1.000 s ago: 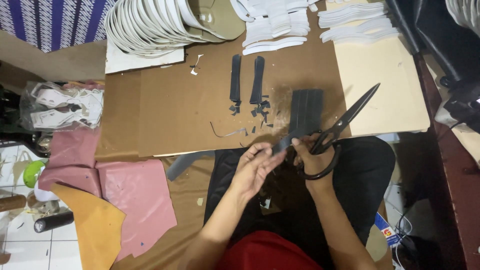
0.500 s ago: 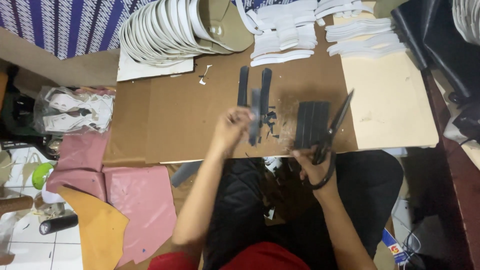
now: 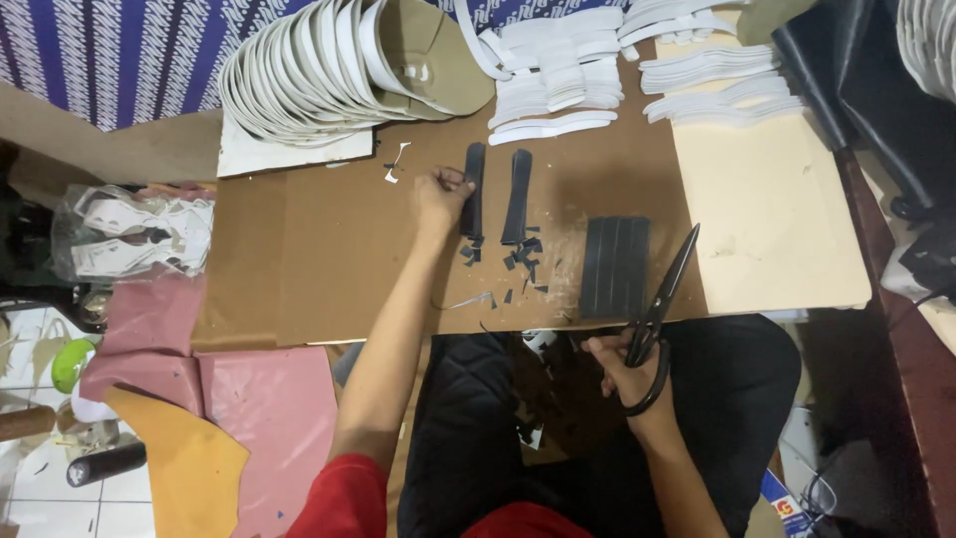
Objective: Trimming the edges of black material strips using large scissors on a workbench in a leather workshop.
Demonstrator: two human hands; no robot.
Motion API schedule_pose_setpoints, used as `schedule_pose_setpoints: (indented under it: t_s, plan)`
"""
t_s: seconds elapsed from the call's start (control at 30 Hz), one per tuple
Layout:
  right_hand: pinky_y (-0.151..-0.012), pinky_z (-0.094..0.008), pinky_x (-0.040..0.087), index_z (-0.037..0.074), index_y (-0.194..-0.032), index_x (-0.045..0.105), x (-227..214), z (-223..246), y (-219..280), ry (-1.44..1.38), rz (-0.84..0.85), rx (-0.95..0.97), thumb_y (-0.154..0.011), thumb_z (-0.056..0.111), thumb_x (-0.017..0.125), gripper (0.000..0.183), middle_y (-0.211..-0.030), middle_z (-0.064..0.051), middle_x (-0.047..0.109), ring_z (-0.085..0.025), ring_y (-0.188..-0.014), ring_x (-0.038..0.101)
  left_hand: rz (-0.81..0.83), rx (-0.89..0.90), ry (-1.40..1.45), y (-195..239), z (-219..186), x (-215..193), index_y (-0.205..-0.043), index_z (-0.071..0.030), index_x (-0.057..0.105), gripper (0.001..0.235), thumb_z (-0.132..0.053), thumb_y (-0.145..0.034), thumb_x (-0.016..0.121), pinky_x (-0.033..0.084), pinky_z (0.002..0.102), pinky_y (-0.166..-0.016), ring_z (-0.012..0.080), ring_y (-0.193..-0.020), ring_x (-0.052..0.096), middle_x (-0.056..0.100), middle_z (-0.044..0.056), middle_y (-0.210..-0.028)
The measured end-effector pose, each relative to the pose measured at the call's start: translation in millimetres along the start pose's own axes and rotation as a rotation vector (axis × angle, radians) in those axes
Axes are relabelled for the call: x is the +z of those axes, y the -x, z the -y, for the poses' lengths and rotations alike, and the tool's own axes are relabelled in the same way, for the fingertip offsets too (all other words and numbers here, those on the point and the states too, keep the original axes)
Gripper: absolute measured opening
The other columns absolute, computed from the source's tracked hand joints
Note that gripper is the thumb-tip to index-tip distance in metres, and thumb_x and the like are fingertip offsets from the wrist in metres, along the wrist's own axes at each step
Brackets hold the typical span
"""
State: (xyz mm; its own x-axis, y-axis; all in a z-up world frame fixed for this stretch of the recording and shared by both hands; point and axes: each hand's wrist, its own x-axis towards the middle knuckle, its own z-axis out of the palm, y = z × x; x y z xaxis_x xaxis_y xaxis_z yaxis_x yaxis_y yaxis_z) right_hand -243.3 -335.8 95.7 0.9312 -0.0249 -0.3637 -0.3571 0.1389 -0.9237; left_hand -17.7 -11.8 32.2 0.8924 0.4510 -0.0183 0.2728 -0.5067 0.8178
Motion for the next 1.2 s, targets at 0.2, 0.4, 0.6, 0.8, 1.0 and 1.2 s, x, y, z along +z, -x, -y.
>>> schedule_pose_setpoints:
  t_s: [0.2, 0.4, 0.6, 0.8, 1.0, 1.2]
  plan:
    - [-0.036, -0.035, 0.046, -0.002, -0.092, 0.054, -7.4, -19.1, -5.9, -0.013, 0.001, 0.049, -0.086, 0.017, 0.08, 0.033, -0.087, -0.032, 0.073, -0.018, -0.04, 0.047, 0.007, 0.008, -0.208, 15.9, -33.5, -7.5, -0.109, -0.013, 0.074, 0.031, -0.034, -0.086, 0.078, 0.061, 0.048, -0.081, 0.0349, -0.099, 0.075, 0.078, 0.012, -0.099]
    - [-0.037, -0.032, 0.047, -0.001, -0.094, 0.052, -9.8, -18.6, -0.9, -0.021, 0.003, 0.048, -0.086, 0.018, 0.08, 0.035, -0.093, -0.031, 0.075, -0.014, -0.042, 0.045, 0.101, 0.181, -0.521, 29.8, -68.1, -6.6, -0.12, 0.0, 0.063, 0.047, -0.023, -0.083, 0.081, 0.062, 0.058, -0.075, 0.0474, -0.094, 0.073, 0.075, 0.028, -0.101]
    - [-0.036, -0.035, 0.048, -0.001, -0.092, 0.056, -25.6, -17.4, 7.1, 0.062, -0.073, 0.005, -0.085, 0.022, 0.083, 0.036, -0.079, -0.028, 0.072, -0.02, -0.04, 0.051, -0.018, 0.189, -0.513, 35.6, -73.0, -4.4, -0.102, -0.003, 0.069, 0.047, -0.037, -0.075, 0.088, 0.063, 0.056, -0.068, 0.0467, -0.087, 0.074, 0.074, 0.028, -0.09]
    - [-0.04, -0.03, 0.042, 0.004, -0.101, 0.054, -31.4, -24.8, 6.0, 0.046, -0.186, 0.073, -0.096, 0.032, 0.074, 0.035, -0.083, -0.02, 0.072, -0.015, -0.047, 0.048, -0.038, 0.449, -0.473, 133.9, -99.4, 31.9, -0.109, -0.008, 0.072, 0.034, -0.027, -0.082, 0.079, 0.063, 0.046, -0.071, 0.0358, -0.085, 0.074, 0.071, 0.015, -0.086]
    - [-0.041, -0.03, 0.044, 0.005, -0.091, 0.056, -15.8, -23.3, 22.2, 0.168, -0.215, -0.001, -0.097, 0.037, 0.073, 0.036, -0.067, -0.015, 0.064, -0.018, -0.046, 0.052, 0.13, 0.353, -0.724, 192.0, -58.2, 141.8, -0.11, -0.004, 0.062, 0.069, -0.055, -0.069, 0.085, 0.061, 0.041, -0.07, 0.031, -0.088, 0.071, 0.063, 0.012, -0.096]
    - [-0.041, -0.03, 0.046, 0.003, -0.093, 0.059, -17.1, -26.2, 31.0, 0.157, -0.219, -0.039, -0.095, 0.039, 0.075, 0.039, -0.069, -0.017, 0.065, -0.018, -0.049, 0.056, 0.249, 0.166, -0.45, 196.9, -88.2, 113.6, -0.109, 0.0, 0.062, 0.057, -0.036, -0.073, 0.088, 0.061, 0.048, -0.078, 0.0382, -0.095, 0.072, 0.068, 0.019, -0.094]
